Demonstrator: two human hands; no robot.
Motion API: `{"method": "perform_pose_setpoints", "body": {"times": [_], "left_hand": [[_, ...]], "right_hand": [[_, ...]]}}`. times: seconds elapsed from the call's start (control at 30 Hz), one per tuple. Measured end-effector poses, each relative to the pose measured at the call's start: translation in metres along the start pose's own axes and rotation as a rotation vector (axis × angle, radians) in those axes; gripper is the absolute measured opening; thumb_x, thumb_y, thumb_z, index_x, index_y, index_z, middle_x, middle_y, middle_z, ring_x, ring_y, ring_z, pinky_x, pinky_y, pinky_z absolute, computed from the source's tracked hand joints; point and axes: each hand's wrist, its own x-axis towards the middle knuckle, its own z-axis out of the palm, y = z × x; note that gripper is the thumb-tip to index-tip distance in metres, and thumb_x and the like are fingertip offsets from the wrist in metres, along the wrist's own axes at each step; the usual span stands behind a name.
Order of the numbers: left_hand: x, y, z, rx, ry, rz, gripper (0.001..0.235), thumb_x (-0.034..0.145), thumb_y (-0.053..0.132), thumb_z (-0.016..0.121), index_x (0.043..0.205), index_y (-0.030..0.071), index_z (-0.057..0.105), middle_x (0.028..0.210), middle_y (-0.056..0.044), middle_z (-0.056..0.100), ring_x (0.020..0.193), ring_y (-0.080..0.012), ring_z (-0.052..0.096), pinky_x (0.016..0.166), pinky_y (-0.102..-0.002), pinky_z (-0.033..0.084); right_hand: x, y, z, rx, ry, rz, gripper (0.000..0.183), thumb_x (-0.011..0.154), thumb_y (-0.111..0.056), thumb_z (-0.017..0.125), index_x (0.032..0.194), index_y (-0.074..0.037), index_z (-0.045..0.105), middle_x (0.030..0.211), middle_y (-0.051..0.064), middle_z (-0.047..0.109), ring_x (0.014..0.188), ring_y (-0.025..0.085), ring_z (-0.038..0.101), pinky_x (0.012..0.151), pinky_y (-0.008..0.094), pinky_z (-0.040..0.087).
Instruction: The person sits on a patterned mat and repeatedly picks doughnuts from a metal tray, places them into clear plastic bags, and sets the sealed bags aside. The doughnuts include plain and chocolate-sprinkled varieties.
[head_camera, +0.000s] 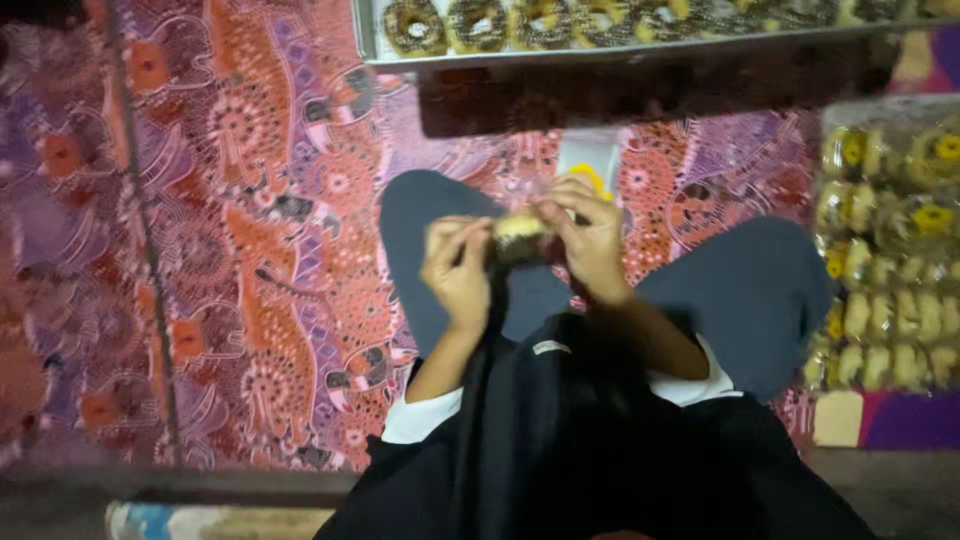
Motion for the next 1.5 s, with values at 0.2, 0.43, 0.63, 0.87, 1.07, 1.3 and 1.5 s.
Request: {"method": "perform_pose_setpoints", "body": {"times": [0.2,0.43,0.63,0.87,1.07,1.3,1.5], "left_hand": [[-0.019,-0.052,-0.063,0.092,0.102,-0.297,0.016,0.094,0.015,0.077,0.095,0.000,0.072,0.082,-0.001,0.062,0.076,-0.0097,0.053,0.068,-0.025,0.044],[-0.045,-0.098,-0.085,-0.093,-0.010,-0.586,0.019,0.097,0.012,0.071,0.111,0.000,0.066,0.077,0.000,0.070,0.068,-0.0084,0.060,0.062,-0.023,0.047],[-0.006,-0.104,0.010,-0.169,-0.602,-0.444,0.048,0.092,0.006,0.075,0.136,0.000,0.055,0.108,-0.011,0.074,0.082,-0.0100,0.066,0.076,-0.025,0.055],[0.049,-0.182,0.184,0.718,-0.761,-0.181,0.078,0.078,0.035,0.085,0.139,0.004,0.046,0.138,-0.023,0.056,0.129,-0.0392,0.053,0.106,-0.047,0.048],[0.061,-0.178,0.194,1.143,-0.884,0.360,0.119,0.061,0.059,0.088,0.158,0.020,0.034,0.157,-0.012,0.041,0.146,-0.0387,0.033,0.117,-0.074,0.015],[0.085,-0.169,0.198,1.159,-1.010,0.131,0.126,0.056,0.070,0.087,0.157,0.022,0.031,0.161,-0.015,0.034,0.153,-0.0410,0.021,0.117,-0.074,-0.003],[0.086,-0.176,0.207,1.098,-1.011,0.041,0.125,0.059,0.064,0.090,0.159,0.018,0.030,0.164,-0.018,0.031,0.155,-0.0443,0.017,0.120,-0.074,-0.003]], "right_hand": [[-0.013,0.056,0.060,-0.110,-0.167,0.078,0.008,0.097,-0.007,0.071,0.099,-0.002,0.077,0.095,0.009,0.074,0.097,0.017,0.065,0.089,0.032,0.051],[-0.029,0.115,0.074,0.010,-0.163,0.464,0.018,0.101,-0.011,0.079,0.094,0.004,0.072,0.088,0.012,0.071,0.079,0.012,0.064,0.069,0.026,0.053],[0.015,0.127,-0.053,0.376,0.038,0.861,0.047,0.085,-0.010,0.071,0.130,-0.003,0.058,0.107,0.011,0.070,0.080,0.017,0.072,0.071,0.035,0.063],[0.084,0.186,-0.236,-1.034,0.415,0.235,0.050,0.074,-0.016,0.090,0.114,-0.001,0.065,0.111,0.020,0.065,0.098,0.036,0.064,0.086,0.046,0.053],[0.091,0.237,-0.131,-0.734,0.018,-0.023,0.044,0.088,-0.006,0.069,0.131,0.000,0.064,0.126,0.025,0.063,0.115,0.040,0.063,0.098,0.046,0.052],[0.165,0.243,-0.087,-1.218,-0.626,0.274,0.036,0.086,-0.039,0.070,0.096,-0.005,0.078,0.097,0.022,0.074,0.094,0.042,0.071,0.084,0.053,0.056],[0.148,0.244,-0.080,-1.149,-0.522,-0.012,0.035,0.074,-0.031,0.070,0.102,-0.013,0.080,0.095,0.019,0.075,0.090,0.040,0.072,0.079,0.053,0.057]]}}
